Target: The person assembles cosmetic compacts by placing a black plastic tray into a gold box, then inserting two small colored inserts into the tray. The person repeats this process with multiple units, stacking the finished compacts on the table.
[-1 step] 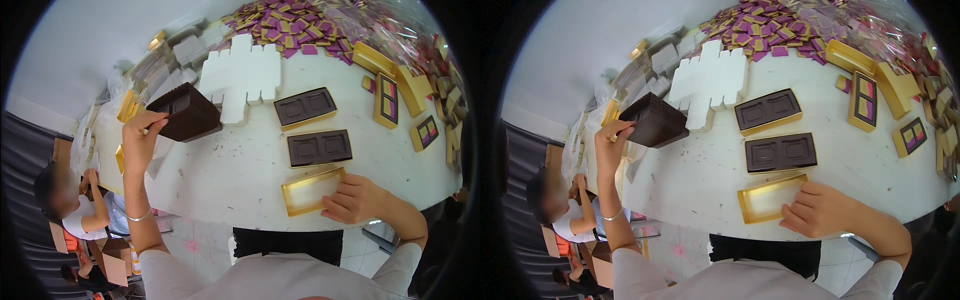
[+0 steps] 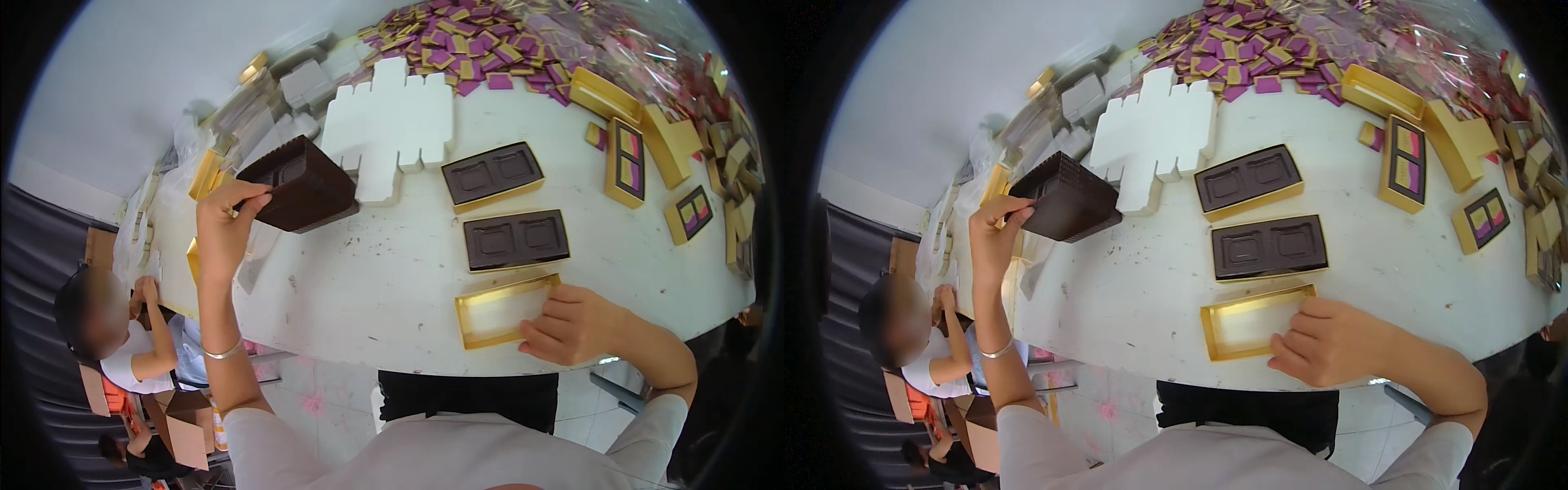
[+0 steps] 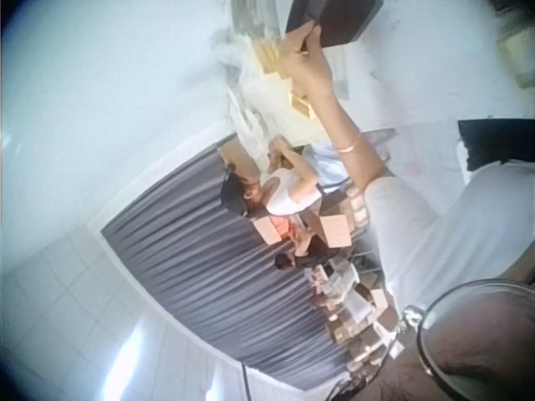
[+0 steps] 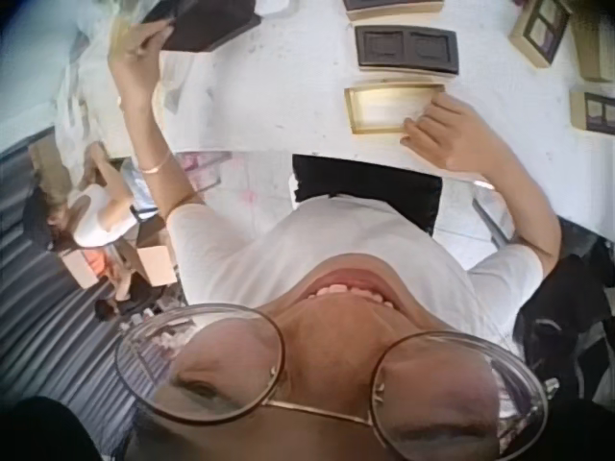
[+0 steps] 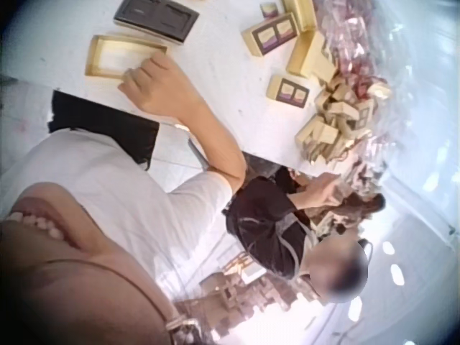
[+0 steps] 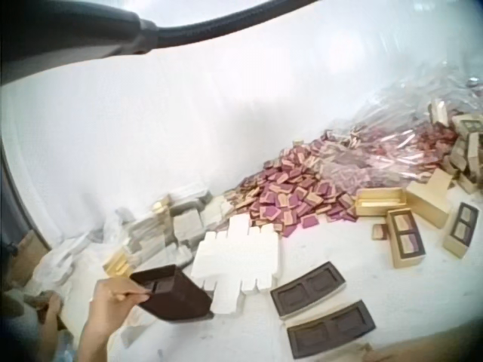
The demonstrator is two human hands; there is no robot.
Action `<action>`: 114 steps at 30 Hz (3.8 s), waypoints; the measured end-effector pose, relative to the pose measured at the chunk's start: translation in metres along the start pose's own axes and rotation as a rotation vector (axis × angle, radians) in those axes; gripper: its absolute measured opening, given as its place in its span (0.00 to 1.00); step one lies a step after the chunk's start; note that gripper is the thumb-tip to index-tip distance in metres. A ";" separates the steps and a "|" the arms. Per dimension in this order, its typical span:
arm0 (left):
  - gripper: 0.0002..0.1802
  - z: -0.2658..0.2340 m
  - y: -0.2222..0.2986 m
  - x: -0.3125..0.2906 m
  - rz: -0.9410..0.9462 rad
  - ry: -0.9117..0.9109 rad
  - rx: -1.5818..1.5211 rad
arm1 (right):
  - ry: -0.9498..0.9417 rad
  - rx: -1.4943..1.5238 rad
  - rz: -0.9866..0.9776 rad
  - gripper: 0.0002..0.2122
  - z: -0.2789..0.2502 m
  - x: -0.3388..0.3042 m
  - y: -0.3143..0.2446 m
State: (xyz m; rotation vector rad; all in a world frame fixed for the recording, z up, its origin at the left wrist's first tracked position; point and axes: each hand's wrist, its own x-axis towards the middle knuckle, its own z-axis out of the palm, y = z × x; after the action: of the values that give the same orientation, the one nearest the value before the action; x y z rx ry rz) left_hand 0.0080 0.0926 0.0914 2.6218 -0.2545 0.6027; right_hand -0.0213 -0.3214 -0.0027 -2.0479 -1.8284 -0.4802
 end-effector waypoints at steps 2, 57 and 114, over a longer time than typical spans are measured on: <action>0.04 0.003 0.000 0.003 -0.142 0.004 -0.165 | -0.034 -0.019 -0.046 0.10 0.000 0.002 -0.004; 0.40 0.119 0.136 -0.077 0.132 -0.735 -0.576 | 0.140 0.377 0.477 0.19 -0.022 -0.027 -0.029; 0.30 0.187 0.096 0.009 0.092 -0.269 -0.641 | 0.080 0.016 1.089 0.07 -0.051 0.008 0.137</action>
State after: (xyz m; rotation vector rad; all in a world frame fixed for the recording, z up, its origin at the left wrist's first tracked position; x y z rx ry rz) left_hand 0.0597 -0.0775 -0.0202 2.0626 -0.5516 0.1479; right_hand 0.1151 -0.3533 0.0413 -2.5473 -0.4631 -0.2057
